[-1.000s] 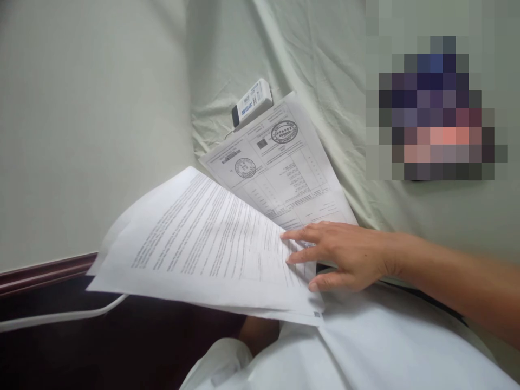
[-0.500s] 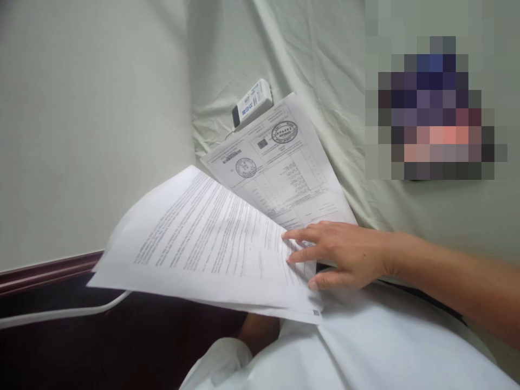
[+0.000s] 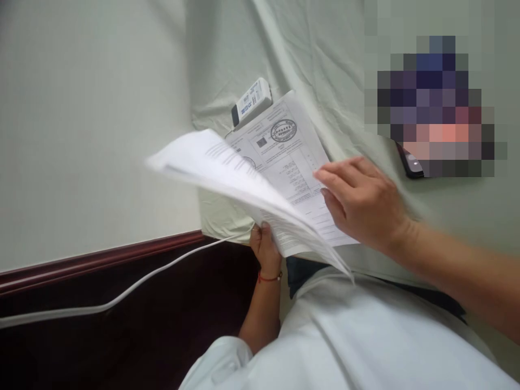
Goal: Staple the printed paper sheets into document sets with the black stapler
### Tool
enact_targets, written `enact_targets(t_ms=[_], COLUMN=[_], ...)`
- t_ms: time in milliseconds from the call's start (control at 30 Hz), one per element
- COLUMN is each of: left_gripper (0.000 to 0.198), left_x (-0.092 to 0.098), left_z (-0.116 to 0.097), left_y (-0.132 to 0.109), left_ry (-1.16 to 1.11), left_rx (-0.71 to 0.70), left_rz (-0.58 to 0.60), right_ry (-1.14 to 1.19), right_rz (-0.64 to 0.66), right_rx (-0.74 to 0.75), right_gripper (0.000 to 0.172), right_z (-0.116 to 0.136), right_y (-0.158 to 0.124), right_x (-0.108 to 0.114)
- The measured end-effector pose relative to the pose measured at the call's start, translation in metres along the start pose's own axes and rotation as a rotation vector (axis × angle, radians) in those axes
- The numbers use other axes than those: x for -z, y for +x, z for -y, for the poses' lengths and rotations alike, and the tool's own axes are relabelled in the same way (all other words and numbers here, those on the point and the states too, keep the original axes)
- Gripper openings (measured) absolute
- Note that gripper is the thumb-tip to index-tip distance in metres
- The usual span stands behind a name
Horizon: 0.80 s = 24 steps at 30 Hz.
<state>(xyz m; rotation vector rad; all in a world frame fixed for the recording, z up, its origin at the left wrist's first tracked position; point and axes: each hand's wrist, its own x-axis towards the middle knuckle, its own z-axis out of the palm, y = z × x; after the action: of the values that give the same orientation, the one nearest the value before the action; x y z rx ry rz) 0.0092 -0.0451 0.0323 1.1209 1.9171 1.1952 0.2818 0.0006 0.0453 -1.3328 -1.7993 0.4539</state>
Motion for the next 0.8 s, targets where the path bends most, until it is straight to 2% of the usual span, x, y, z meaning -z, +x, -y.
enact_targets(t_ms=[133,267,433,600,800], left_gripper=[0.044,0.042,0.044,0.044,0.044], left_x=[-0.002,-0.003,-0.003,-0.004,-0.004], left_z=[0.003,0.002,0.001,0.002,0.002], left_y=[0.0,0.0,-0.001,0.0,0.0], left_ry=[-0.128,-0.146,-0.148,-0.164,-0.157], left_rx=[-0.031,-0.037,-0.02,-0.014,-0.024], left_rz=[0.02,0.034,0.02,0.022,0.013], right_ry=[-0.169,-0.152,-0.221,-0.077,-0.037], right_rz=[0.044,0.055,0.135,0.039,0.06], right_rx=[-0.162,-0.235,-0.189,-0.232,-0.186], right_gripper=[0.043,0.045,0.035,0.008,0.02], right_z=[-0.007,-0.012,-0.014,-0.014,-0.014], right_y=[0.004,0.004,0.008,0.008,0.004], right_x=[-0.008,-0.012,-0.007,-0.007,-0.006])
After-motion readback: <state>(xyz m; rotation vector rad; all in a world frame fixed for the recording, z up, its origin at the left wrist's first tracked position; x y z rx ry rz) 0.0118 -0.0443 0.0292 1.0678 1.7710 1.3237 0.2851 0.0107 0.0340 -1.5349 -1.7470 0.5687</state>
